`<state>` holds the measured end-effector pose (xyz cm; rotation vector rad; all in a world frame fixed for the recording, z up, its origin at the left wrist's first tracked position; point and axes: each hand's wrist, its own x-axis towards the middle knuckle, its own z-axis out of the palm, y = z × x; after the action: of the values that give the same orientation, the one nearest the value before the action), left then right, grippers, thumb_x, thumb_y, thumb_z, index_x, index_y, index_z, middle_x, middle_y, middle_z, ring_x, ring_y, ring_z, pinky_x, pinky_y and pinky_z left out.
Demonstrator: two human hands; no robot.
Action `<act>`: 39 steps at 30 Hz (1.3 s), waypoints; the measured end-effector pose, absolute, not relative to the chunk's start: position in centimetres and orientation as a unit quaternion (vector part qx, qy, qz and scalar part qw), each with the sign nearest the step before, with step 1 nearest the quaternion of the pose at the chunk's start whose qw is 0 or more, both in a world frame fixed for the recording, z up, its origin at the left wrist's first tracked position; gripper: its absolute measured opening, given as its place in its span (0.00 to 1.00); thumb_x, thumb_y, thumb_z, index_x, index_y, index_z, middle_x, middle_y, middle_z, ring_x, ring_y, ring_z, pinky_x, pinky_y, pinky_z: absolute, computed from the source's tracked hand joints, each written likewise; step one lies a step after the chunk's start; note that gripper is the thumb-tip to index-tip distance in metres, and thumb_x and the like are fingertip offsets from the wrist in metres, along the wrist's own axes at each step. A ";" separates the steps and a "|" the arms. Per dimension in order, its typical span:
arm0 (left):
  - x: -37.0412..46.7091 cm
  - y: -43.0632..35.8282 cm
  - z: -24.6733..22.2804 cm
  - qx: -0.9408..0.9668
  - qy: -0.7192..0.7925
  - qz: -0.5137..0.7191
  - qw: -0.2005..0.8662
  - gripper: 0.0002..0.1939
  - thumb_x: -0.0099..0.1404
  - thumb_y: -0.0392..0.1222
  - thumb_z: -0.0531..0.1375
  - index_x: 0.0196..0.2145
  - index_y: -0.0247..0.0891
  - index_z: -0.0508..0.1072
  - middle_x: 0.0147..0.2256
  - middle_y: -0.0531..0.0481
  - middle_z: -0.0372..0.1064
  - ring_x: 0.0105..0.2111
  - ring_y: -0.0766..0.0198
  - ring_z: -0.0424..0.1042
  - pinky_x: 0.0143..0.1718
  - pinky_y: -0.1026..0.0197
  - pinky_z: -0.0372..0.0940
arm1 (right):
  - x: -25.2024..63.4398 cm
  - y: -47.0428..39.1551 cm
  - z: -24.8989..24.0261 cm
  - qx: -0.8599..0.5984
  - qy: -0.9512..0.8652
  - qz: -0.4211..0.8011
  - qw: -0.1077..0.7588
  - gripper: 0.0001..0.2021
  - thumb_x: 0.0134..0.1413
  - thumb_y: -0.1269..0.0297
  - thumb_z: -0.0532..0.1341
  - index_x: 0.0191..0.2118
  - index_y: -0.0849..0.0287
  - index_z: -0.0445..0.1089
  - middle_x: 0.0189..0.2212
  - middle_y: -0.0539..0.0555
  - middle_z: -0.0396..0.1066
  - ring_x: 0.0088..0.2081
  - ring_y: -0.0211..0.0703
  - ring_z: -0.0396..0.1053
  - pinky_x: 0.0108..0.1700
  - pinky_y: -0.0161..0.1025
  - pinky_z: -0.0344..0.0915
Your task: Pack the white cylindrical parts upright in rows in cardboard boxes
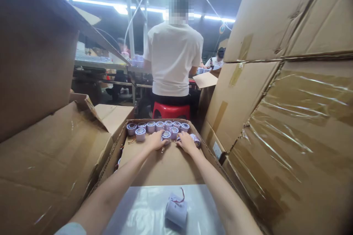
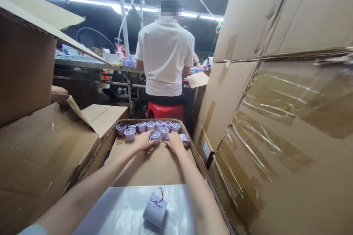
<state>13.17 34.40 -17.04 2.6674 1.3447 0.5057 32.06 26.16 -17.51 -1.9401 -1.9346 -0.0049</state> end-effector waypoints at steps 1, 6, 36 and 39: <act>13.2 34.5 -17.1 0.880 0.440 0.169 0.060 0.31 0.58 0.55 0.58 0.56 0.40 0.62 0.51 0.43 0.69 0.49 0.50 0.69 0.47 0.53 0.63 | 32.3 26.3 -17.6 -0.671 -0.708 0.030 0.217 0.14 0.55 0.62 0.59 0.46 0.60 0.68 0.45 0.60 0.68 0.49 0.53 0.64 0.52 0.48 0.59; 13.2 34.5 -16.8 0.881 0.437 0.162 0.089 0.31 0.57 0.54 0.58 0.57 0.42 0.61 0.52 0.45 0.68 0.50 0.51 0.69 0.47 0.55 0.63 | 32.6 26.5 -16.5 -0.579 -0.762 0.209 0.201 0.15 0.63 0.59 0.48 0.38 0.61 0.69 0.34 0.54 0.72 0.37 0.43 0.67 0.40 0.38 0.62; 13.6 35.3 -16.0 0.893 0.426 0.100 0.107 0.36 0.55 0.58 0.57 0.57 0.39 0.59 0.47 0.40 0.71 0.46 0.48 0.72 0.43 0.55 0.64 | 29.4 20.6 -15.3 -0.774 -0.611 0.020 0.168 0.25 0.63 0.50 0.47 0.61 0.52 0.56 0.58 0.62 0.58 0.55 0.57 0.61 0.53 0.50 0.59; 14.0 35.1 -16.3 0.903 0.412 0.094 0.077 0.38 0.56 0.59 0.56 0.61 0.42 0.56 0.49 0.41 0.70 0.47 0.47 0.71 0.44 0.54 0.64 | 27.3 21.0 -16.0 -0.732 -0.669 0.003 0.130 0.38 0.52 0.41 0.57 0.66 0.46 0.45 0.64 0.61 0.48 0.56 0.62 0.59 0.53 0.54 0.57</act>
<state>13.96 35.06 -16.28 2.7054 1.2344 0.2808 27.34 20.96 -16.01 -2.1274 -1.9423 0.0075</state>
